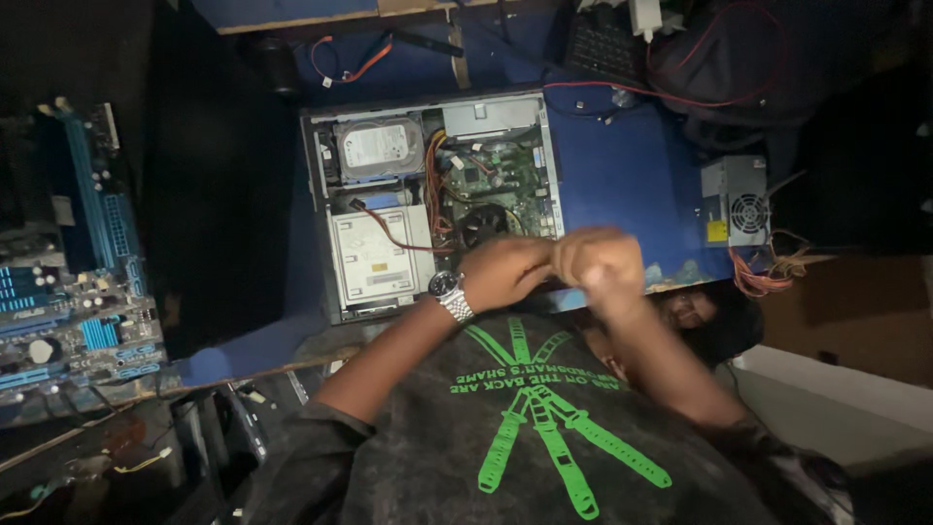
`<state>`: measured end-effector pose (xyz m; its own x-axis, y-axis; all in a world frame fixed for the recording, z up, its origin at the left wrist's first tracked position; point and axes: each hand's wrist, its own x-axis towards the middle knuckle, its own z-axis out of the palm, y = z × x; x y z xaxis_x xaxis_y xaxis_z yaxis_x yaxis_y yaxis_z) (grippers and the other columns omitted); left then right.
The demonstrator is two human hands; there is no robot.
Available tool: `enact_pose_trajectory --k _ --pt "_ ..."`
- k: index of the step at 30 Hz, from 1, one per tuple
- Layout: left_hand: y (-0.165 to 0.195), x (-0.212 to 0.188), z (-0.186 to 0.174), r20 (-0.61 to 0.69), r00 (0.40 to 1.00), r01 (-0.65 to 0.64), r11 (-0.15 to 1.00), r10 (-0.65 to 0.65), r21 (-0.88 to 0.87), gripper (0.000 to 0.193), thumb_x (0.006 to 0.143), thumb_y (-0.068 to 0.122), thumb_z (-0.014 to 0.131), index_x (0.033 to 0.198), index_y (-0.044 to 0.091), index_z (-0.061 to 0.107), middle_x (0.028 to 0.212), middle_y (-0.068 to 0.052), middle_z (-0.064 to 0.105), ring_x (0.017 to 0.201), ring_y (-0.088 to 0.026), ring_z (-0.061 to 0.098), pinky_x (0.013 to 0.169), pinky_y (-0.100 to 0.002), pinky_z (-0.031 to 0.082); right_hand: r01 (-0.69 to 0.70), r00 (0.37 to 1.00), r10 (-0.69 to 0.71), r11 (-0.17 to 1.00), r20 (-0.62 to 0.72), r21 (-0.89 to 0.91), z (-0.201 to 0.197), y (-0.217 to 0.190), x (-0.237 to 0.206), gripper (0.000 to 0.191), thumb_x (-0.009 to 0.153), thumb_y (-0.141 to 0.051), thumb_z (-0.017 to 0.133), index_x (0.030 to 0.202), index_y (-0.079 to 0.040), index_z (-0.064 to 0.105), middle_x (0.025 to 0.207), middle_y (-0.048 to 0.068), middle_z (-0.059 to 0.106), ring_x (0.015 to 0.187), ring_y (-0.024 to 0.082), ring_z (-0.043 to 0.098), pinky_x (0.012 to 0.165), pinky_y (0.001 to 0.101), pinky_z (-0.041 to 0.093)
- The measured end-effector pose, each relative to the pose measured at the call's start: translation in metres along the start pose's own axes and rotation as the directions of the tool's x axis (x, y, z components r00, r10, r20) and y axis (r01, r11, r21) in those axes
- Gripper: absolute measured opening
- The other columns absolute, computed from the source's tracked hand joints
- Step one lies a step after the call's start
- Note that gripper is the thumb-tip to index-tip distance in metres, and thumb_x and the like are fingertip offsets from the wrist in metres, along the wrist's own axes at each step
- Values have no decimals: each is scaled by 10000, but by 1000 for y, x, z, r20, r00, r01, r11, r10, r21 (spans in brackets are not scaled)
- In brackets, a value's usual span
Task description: The person removes the side panel of a desktop computer case and uses a yellow screwdriver to unscrew and remove the CPU cooler from the motherboard. The cooler is lifted out and set aside on the workbench.
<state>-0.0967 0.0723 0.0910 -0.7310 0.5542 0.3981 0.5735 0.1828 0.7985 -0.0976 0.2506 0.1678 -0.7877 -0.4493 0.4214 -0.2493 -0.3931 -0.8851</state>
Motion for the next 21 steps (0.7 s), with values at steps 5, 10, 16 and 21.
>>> enact_pose_trajectory --k 5,10,16,21 --pt "-10 -3 3 -16 999 41 998 -40 57 153 922 73 654 1053 101 728 1022 -113 757 875 -303 743 773 -400 604 -178 983 177 984 46 18 -12 -13 9 454 1094 -323 539 681 -135 513 673 21 578 649 144 533 677 330 451" --pt "-4 -3 -1 -105 983 158 984 -149 78 183 923 197 721 1076 97 728 952 -115 754 808 -304 746 720 -409 600 124 904 -349 767 -247 -630 50 23 -15 403 1035 -234 626 1205 0 345 1001 182 482 866 220 562 729 426 496" --pt "5 -5 0 -135 987 109 985 -90 136 256 879 221 733 1077 61 698 986 -144 730 876 -337 714 761 -431 579 8 993 -33 975 -111 -223 7 21 -15 425 1061 -375 630 857 -53 442 738 52 516 637 141 522 660 350 475" --pt "-6 -4 2 -41 998 55 996 -52 67 128 919 143 719 1030 79 711 981 -122 738 901 -321 722 803 -424 586 -170 960 173 985 218 -33 -28 6 16 643 1106 -524 436 613 -111 442 607 24 512 626 153 519 678 324 448"
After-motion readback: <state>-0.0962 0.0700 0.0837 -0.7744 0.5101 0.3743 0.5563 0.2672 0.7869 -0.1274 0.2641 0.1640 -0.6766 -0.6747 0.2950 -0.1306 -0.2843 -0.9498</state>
